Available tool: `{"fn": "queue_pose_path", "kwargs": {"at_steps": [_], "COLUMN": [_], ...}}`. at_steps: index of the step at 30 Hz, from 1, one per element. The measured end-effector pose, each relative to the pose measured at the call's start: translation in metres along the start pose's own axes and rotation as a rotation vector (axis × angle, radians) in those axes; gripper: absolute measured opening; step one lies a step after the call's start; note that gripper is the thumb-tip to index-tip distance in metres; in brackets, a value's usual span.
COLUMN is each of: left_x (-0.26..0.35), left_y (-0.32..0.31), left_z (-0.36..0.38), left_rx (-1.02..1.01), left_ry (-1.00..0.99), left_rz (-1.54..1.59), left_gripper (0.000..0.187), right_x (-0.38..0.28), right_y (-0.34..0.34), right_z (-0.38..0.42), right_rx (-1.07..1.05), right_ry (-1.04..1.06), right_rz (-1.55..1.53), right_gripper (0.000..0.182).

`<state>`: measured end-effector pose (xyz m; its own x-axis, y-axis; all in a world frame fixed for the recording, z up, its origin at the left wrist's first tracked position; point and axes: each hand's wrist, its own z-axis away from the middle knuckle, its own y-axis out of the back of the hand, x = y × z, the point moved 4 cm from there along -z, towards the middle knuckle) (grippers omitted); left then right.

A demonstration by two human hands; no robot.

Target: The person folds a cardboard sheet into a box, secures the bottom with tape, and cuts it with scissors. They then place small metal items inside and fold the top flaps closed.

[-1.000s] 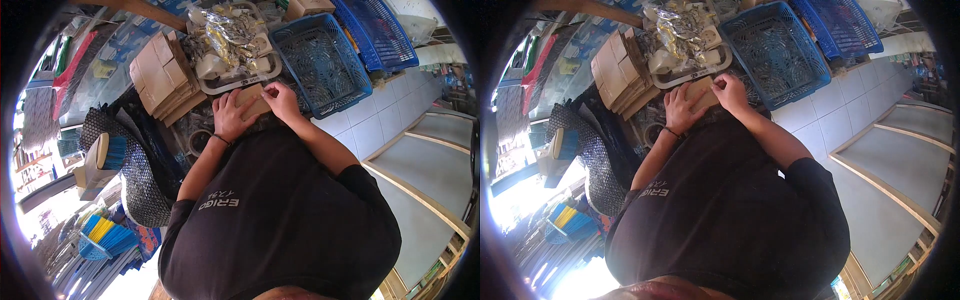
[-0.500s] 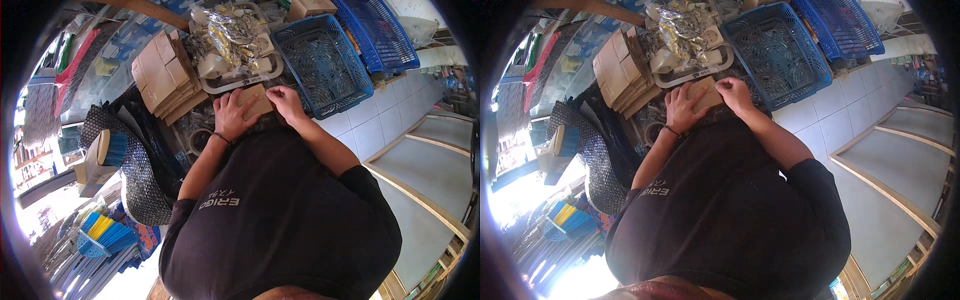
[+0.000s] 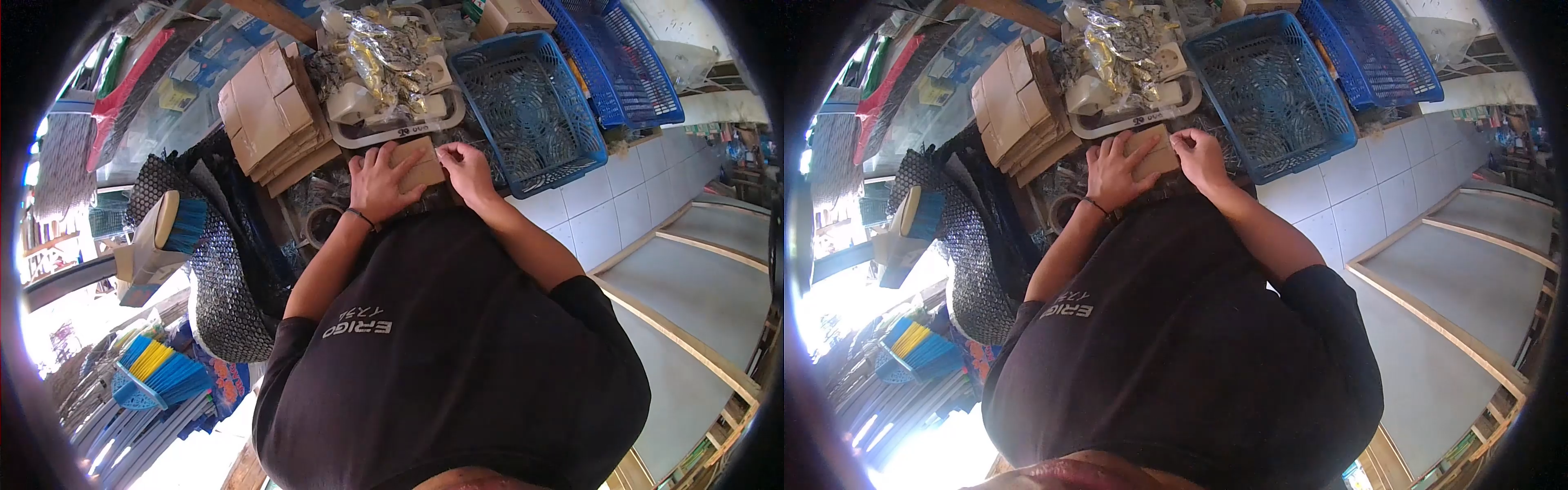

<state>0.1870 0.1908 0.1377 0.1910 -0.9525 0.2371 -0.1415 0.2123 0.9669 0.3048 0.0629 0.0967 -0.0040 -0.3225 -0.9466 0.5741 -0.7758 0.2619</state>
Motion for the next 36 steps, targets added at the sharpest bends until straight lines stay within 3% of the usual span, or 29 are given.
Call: {"fn": "queue_pose_path", "kwargs": {"at_steps": [36], "left_x": [-0.0005], "left_y": [-0.0007], "left_z": [0.0005], "left_rx": [0.004], "left_ry": [-0.007], "left_rz": [-0.004], "left_gripper": [0.064], "right_x": [-0.0097], "right_y": [0.0], "right_z": [0.0011], "right_rx": [0.047], "right_ry": [0.074], "right_rz": [0.164], "right_gripper": [0.02]}}
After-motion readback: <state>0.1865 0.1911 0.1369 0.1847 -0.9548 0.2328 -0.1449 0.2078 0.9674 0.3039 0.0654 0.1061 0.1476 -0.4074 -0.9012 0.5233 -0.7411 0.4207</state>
